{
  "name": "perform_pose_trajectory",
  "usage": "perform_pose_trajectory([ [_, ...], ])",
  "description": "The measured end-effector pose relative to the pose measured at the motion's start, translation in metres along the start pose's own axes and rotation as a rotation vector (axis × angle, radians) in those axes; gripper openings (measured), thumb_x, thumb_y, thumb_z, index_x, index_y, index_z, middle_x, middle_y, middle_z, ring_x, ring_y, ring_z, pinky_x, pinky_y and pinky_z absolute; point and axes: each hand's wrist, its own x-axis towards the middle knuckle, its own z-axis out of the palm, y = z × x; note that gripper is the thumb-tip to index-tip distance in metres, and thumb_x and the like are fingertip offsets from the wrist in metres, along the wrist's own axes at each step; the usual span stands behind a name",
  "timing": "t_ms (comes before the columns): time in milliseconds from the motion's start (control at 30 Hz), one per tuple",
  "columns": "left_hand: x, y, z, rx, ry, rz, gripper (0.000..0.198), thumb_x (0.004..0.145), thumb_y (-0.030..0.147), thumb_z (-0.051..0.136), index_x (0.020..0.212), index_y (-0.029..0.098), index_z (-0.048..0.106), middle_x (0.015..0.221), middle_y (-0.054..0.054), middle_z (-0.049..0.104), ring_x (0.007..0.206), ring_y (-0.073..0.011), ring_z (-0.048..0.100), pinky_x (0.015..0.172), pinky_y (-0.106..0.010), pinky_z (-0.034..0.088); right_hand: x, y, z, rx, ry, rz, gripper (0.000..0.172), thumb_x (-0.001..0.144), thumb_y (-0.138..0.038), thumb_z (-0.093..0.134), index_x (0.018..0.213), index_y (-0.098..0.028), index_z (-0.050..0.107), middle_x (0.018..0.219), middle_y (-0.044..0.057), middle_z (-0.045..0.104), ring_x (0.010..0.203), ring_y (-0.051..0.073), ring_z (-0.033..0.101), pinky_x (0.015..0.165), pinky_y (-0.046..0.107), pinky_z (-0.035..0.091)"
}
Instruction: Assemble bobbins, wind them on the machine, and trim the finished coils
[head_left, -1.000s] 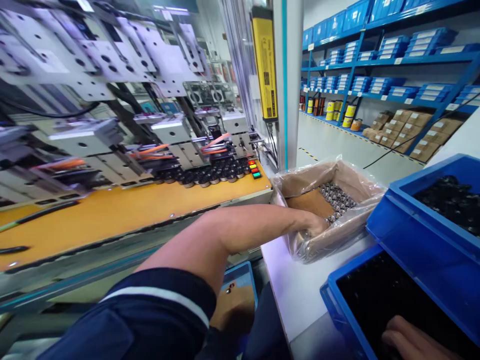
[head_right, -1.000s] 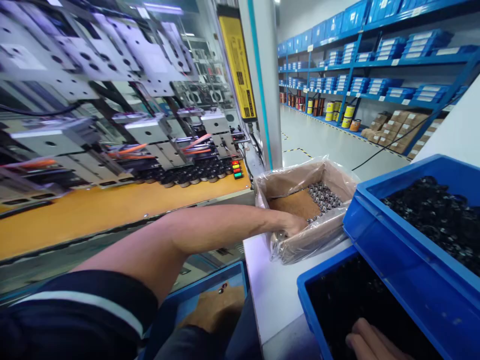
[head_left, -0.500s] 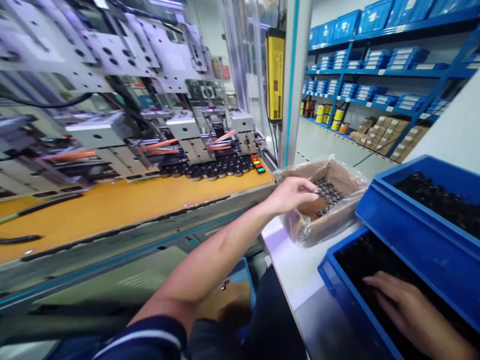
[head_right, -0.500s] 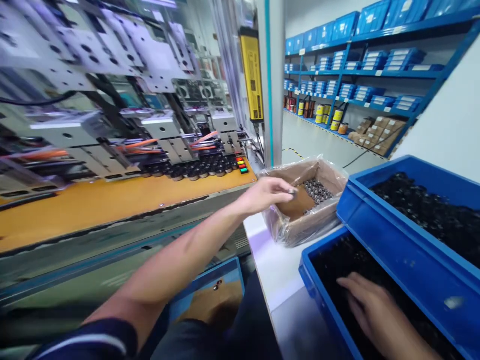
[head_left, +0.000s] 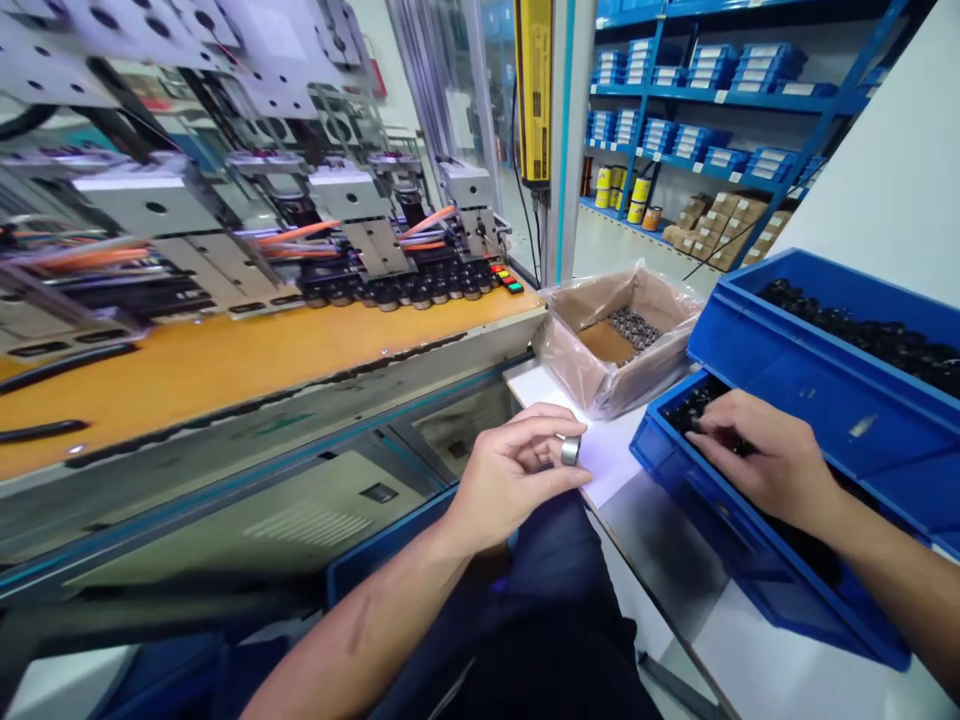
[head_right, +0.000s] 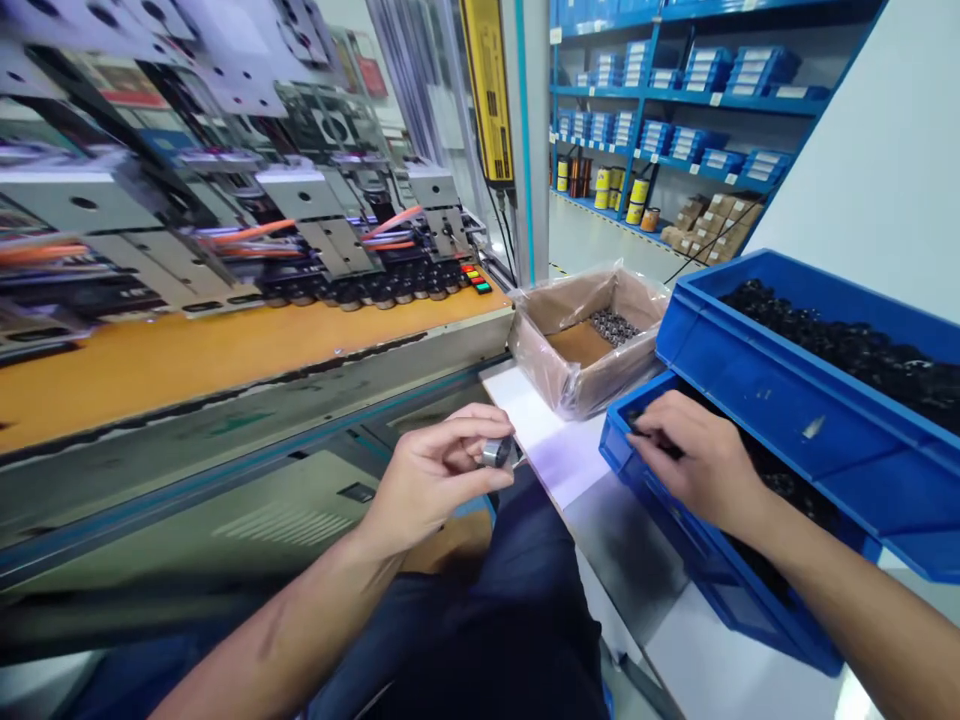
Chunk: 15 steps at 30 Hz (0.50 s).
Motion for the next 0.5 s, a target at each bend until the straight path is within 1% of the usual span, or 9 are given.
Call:
perform_pose_trajectory([
  [33, -0.004, 0.001, 0.0, -0.004, -0.014, 0.005, 0.032, 0.06, 0.012, 0.087, 0.09, 0.022, 0.08, 0.099, -0.006, 0.07, 0.062, -0.0065, 0.06, 0.061, -0.021, 0.059, 0.007, -0.017, 0.004, 0.006, 0.03, -0.086, 0.002, 0.091, -0.02, 0.062, 0.091, -0.021, 0.06, 0.084, 0.004, 0.065, 0.073, 0.013, 0.062, 0.064, 0.024, 0.052],
  [100, -0.011, 0.002, 0.002, 0.007, -0.037, 0.006, 0.029, 0.064, 0.013, 0.086, 0.091, 0.022, 0.08, 0.101, -0.008, 0.072, 0.065, -0.0094, 0.065, 0.061, -0.021, 0.059, 0.015, -0.046, 0.016, 0.023, 0.078, -0.221, 0.007, 0.09, -0.015, 0.063, 0.095, -0.019, 0.061, 0.086, 0.005, 0.067, 0.076, 0.013, 0.065, 0.066, 0.023, 0.054],
  [167, -0.019, 0.002, 0.005, 0.025, -0.042, -0.008, 0.031, 0.066, 0.014, 0.085, 0.095, 0.021, 0.08, 0.098, -0.009, 0.074, 0.068, -0.013, 0.069, 0.06, -0.022, 0.059, 0.015, -0.062, 0.029, 0.049, 0.115, -0.295, 0.005, 0.089, -0.013, 0.063, 0.093, -0.016, 0.061, 0.084, 0.006, 0.067, 0.075, 0.012, 0.065, 0.065, 0.022, 0.055],
  [267, -0.028, 0.001, 0.01, 0.045, -0.032, -0.022, 0.035, 0.064, 0.012, 0.086, 0.097, 0.021, 0.079, 0.097, -0.009, 0.077, 0.076, -0.0183, 0.073, 0.069, -0.027, 0.062, 0.008, -0.066, 0.045, 0.099, 0.135, -0.321, 0.001, 0.091, -0.013, 0.062, 0.09, -0.014, 0.061, 0.08, 0.006, 0.067, 0.072, 0.012, 0.065, 0.062, 0.021, 0.054],
  [333, -0.03, 0.0, 0.013, 0.061, -0.036, -0.019, 0.033, 0.063, 0.011, 0.086, 0.094, 0.02, 0.079, 0.097, -0.009, 0.078, 0.078, -0.0191, 0.074, 0.073, -0.028, 0.062, 0.003, -0.062, 0.049, 0.134, 0.128, -0.306, 0.002, 0.09, -0.012, 0.063, 0.09, -0.014, 0.061, 0.081, 0.006, 0.066, 0.073, 0.012, 0.065, 0.061, 0.021, 0.055],
  [400, -0.03, -0.002, 0.016, 0.059, -0.032, -0.023, 0.031, 0.064, 0.01, 0.085, 0.093, 0.021, 0.079, 0.097, -0.008, 0.079, 0.075, -0.0175, 0.074, 0.071, -0.026, 0.062, 0.0, -0.058, 0.05, 0.162, 0.125, -0.29, 0.004, 0.089, -0.012, 0.064, 0.091, -0.014, 0.061, 0.081, 0.007, 0.067, 0.074, 0.013, 0.065, 0.063, 0.022, 0.056],
  [500, -0.028, -0.006, 0.019, 0.025, -0.041, -0.026, 0.029, 0.065, 0.008, 0.084, 0.091, 0.021, 0.078, 0.105, -0.008, 0.078, 0.07, -0.0139, 0.072, 0.065, -0.023, 0.061, -0.002, -0.056, 0.05, 0.18, 0.121, -0.278, 0.003, 0.09, -0.012, 0.064, 0.091, -0.014, 0.062, 0.082, 0.007, 0.066, 0.075, 0.012, 0.065, 0.063, 0.022, 0.056],
])
